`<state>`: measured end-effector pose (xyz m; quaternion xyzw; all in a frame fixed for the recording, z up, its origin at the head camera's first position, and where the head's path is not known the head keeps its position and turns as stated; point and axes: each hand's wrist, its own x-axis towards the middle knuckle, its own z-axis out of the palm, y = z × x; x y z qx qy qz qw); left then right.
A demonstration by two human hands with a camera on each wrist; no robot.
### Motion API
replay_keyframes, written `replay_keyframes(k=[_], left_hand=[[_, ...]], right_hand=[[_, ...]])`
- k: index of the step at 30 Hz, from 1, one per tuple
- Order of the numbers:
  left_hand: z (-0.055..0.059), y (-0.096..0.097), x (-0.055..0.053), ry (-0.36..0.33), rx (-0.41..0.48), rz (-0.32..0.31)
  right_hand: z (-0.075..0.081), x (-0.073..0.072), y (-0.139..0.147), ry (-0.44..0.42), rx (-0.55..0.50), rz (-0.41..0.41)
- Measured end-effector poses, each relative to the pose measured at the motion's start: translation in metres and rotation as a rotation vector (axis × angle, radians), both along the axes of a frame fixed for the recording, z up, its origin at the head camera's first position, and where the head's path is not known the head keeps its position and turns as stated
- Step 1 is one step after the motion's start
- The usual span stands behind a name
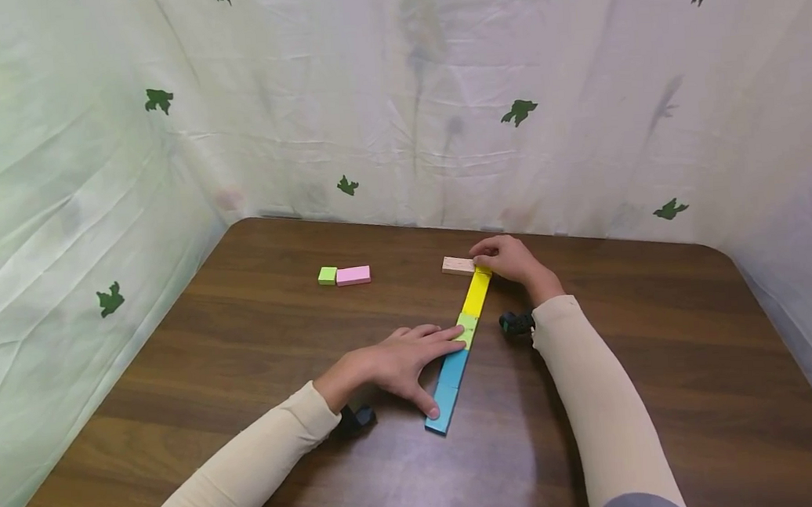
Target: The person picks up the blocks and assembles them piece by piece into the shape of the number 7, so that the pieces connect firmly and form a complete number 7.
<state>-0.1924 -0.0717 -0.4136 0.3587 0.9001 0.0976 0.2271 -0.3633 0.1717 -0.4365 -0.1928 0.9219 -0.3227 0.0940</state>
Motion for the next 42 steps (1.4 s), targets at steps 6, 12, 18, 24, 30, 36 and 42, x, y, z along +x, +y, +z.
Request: replay_keyframes(k=[6, 12, 18, 24, 30, 36, 42], left_hand=[[0.0, 0.001, 0.0, 0.003, 0.006, -0.01], [0.001, 0.001, 0.0, 0.004, 0.006, -0.011], [0.001, 0.001, 0.0, 0.001, 0.007, -0.01], [0.0, 0.0, 0.0, 0.001, 0.007, -0.013], [0.001, 0.0, 0.0, -0.005, 0.007, -0.01], [0.003, 0.0, 0.001, -0.009, 0.011, -0.008], [0.001, 0.0, -0.001, -0.002, 0.008, -0.01]], right_hand=[[0.0, -0.004, -0.006, -0.031, 0.028, 0.006], [-0.001, -0.004, -0.007, -0.041, 0.028, -0.003], [-0.001, -0.002, -0.007, -0.048, 0.017, -0.005], [-0.003, -0.001, -0.006, -0.049, 0.003, -0.001], [-0.004, -0.001, -0.006, -0.052, -0.008, -0.01], [-0.001, 0.006, -0.003, 0.051, -0.017, -0.02], [0.008, 0.019, 0.002, 0.193, 0.044, 0.075]])
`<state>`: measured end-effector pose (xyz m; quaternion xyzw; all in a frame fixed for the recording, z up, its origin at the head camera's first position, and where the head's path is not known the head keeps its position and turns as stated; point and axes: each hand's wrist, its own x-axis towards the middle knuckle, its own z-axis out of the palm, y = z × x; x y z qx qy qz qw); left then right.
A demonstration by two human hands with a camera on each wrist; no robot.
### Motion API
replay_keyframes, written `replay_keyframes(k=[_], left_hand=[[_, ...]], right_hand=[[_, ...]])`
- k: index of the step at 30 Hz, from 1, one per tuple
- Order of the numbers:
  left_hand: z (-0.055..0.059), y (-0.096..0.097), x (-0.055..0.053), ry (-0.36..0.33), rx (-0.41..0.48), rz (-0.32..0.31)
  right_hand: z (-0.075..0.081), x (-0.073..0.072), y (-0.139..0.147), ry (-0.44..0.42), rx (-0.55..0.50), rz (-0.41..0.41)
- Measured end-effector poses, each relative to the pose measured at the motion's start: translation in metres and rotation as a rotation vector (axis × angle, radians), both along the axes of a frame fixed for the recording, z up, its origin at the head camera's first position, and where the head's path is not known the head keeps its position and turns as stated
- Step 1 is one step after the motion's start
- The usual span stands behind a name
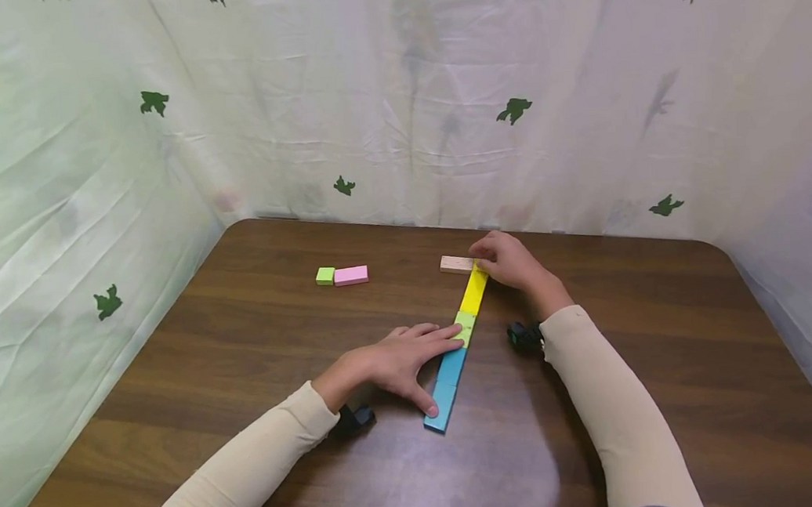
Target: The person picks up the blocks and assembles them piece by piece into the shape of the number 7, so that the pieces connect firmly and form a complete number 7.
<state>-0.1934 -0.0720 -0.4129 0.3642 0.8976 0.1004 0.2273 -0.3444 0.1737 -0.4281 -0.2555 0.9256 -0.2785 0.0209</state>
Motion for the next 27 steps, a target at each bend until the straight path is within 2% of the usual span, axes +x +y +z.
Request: replay_keyframes(k=[3, 9, 27], left_hand=[[-0.0021, -0.0017, -0.001, 0.009, -0.003, 0.007], [-0.0044, -0.0017, -0.0006, 0.005, 0.012, 0.002], [-0.0034, -0.0015, 0.0, 0.019, 0.019, -0.012]], right_hand=[[0.0027, 0.0036, 0.0, 0.017, 0.008, 0.04], [0.002, 0.0066, -0.001, 0.002, 0.002, 0.053], [0.0005, 0.0027, -0.0085, -0.005, 0.071, 0.129]])
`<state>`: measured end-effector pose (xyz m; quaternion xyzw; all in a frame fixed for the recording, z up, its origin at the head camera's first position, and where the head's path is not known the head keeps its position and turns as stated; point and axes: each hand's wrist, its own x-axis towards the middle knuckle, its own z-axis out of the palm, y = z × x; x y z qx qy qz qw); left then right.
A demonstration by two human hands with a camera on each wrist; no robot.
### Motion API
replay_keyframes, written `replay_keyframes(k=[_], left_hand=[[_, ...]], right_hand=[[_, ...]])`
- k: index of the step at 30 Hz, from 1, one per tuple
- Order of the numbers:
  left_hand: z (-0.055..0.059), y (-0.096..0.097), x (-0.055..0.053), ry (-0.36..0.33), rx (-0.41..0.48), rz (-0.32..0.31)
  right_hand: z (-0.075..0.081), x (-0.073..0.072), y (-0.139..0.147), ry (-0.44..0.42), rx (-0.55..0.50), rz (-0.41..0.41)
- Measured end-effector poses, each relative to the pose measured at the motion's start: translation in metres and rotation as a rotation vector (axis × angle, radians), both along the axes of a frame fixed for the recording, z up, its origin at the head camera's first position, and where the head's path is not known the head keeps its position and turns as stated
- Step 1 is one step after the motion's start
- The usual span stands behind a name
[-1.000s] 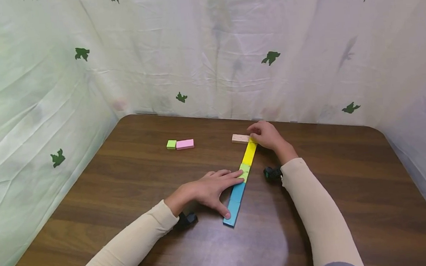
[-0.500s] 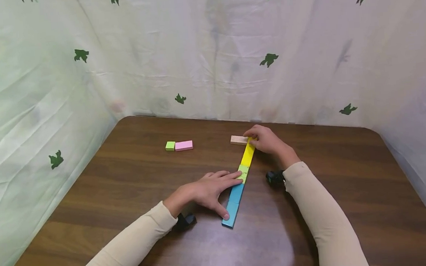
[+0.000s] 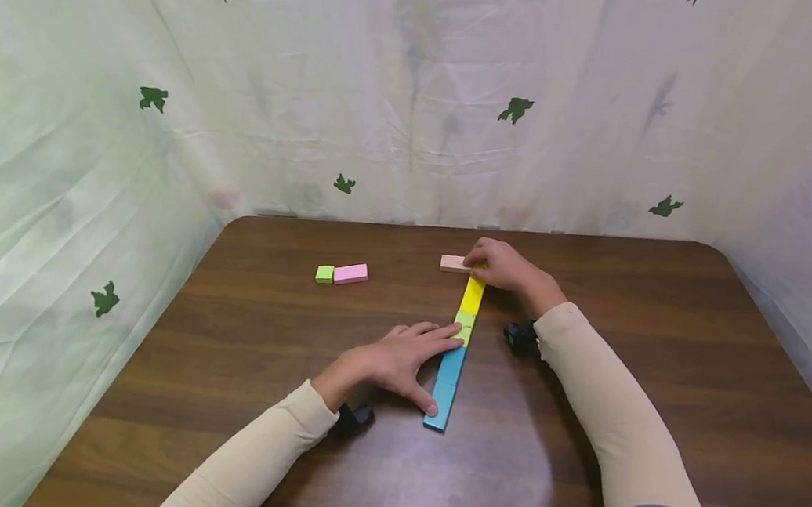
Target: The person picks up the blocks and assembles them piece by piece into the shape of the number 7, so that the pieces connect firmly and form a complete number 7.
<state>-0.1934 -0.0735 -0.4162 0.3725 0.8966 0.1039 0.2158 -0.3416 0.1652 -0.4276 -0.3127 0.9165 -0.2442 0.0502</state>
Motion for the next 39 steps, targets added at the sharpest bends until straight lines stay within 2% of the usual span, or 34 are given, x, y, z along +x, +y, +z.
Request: replay_keyframes(k=[16, 32, 35, 39], left_hand=[[0.001, 0.0, -0.001, 0.016, -0.007, -0.01], [0.002, 0.001, -0.002, -0.017, 0.004, -0.009], [0.004, -0.003, -0.007, -0.069, 0.054, -0.007], [0.012, -0.021, -0.025, -0.106, 0.168, 0.036]], right_hand=[[0.0, 0.001, 0.0, 0.026, 0.023, 0.005], [0.0, 0.004, 0.001, 0.039, 0.02, -0.01], [0.0, 0.004, 0.002, 0.047, 0.017, -0.009], [-0.001, 0.004, 0.002, 0.05, 0.012, -0.002]])
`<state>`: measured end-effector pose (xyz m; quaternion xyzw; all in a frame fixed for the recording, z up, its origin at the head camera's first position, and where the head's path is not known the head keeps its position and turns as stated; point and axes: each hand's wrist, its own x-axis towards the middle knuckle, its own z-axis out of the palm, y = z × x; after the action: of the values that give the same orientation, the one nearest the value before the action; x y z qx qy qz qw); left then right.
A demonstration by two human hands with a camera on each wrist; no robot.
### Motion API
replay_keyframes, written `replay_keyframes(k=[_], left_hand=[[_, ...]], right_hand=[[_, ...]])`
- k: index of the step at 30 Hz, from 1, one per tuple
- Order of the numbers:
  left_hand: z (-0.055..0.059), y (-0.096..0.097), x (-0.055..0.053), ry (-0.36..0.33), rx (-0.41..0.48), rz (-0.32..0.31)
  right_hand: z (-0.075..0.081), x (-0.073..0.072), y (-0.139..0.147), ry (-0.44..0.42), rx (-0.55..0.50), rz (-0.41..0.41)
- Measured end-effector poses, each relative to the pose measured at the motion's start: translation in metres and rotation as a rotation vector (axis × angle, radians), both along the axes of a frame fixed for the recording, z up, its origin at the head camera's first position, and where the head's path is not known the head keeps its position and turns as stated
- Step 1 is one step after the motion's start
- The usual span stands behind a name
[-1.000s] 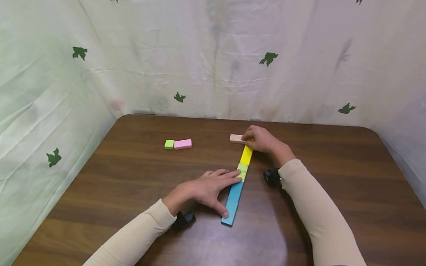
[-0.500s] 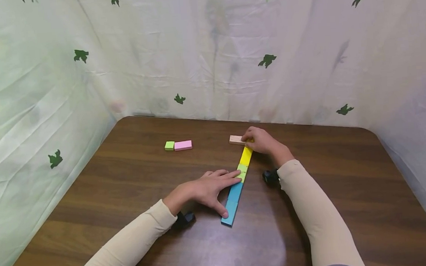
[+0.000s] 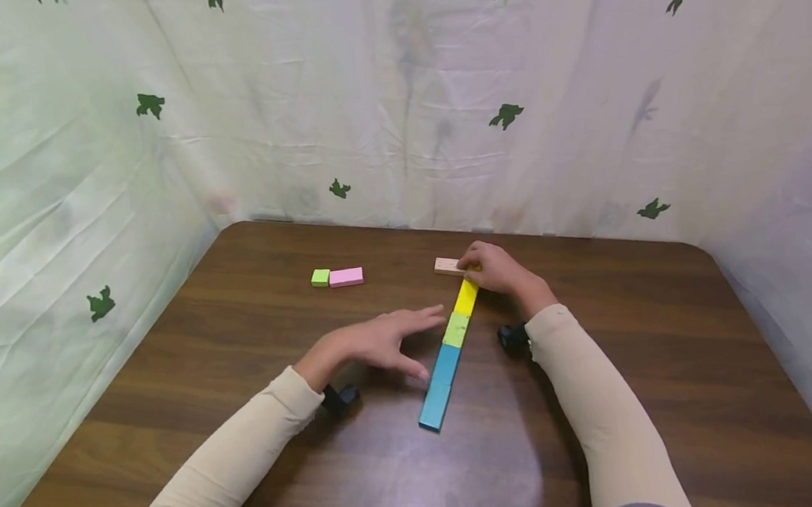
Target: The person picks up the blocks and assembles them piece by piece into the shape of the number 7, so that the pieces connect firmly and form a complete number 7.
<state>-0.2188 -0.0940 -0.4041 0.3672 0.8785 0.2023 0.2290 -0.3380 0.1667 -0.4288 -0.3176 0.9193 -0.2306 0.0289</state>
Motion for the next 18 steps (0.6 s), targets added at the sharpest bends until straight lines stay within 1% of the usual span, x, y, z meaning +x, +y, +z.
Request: replay_keyframes(k=[1, 2, 4, 6, 7, 9, 12, 13, 15, 18], left_hand=[[0.002, -0.007, -0.006, 0.01, 0.025, 0.02], [0.005, -0.015, -0.012, 0.037, 0.04, 0.047], [0.009, -0.031, -0.023, 0.095, 0.058, 0.128], [0.012, -0.048, -0.033, 0.163, 0.058, 0.219], [0.012, -0.056, -0.037, 0.204, 0.05, 0.265], [0.012, -0.071, -0.046, 0.265, 0.035, 0.366], [0.009, -0.089, -0.059, 0.345, 0.013, 0.477], [0.008, -0.093, -0.062, 0.362, 0.006, 0.508], [0.005, -0.102, -0.069, 0.385, -0.005, 0.546], [0.001, -0.111, -0.076, 0.383, -0.024, 0.572]], right_hand=[[-0.001, 0.0, 0.0, -0.002, 0.0, 0.002], [-0.001, 0.0, -0.001, -0.004, 0.001, 0.003], [-0.002, 0.0, -0.001, -0.007, 0.001, 0.001], [-0.002, 0.0, -0.001, -0.007, -0.004, 0.006], [-0.001, 0.0, -0.001, -0.007, -0.007, 0.008], [-0.001, 0.0, -0.001, -0.007, -0.014, 0.01], [-0.001, -0.001, 0.0, -0.007, -0.013, 0.01], [-0.001, -0.001, 0.0, -0.009, -0.012, 0.008], [-0.001, -0.002, 0.0, -0.008, -0.007, 0.009], [-0.003, -0.002, 0.002, -0.006, -0.015, 0.011]])
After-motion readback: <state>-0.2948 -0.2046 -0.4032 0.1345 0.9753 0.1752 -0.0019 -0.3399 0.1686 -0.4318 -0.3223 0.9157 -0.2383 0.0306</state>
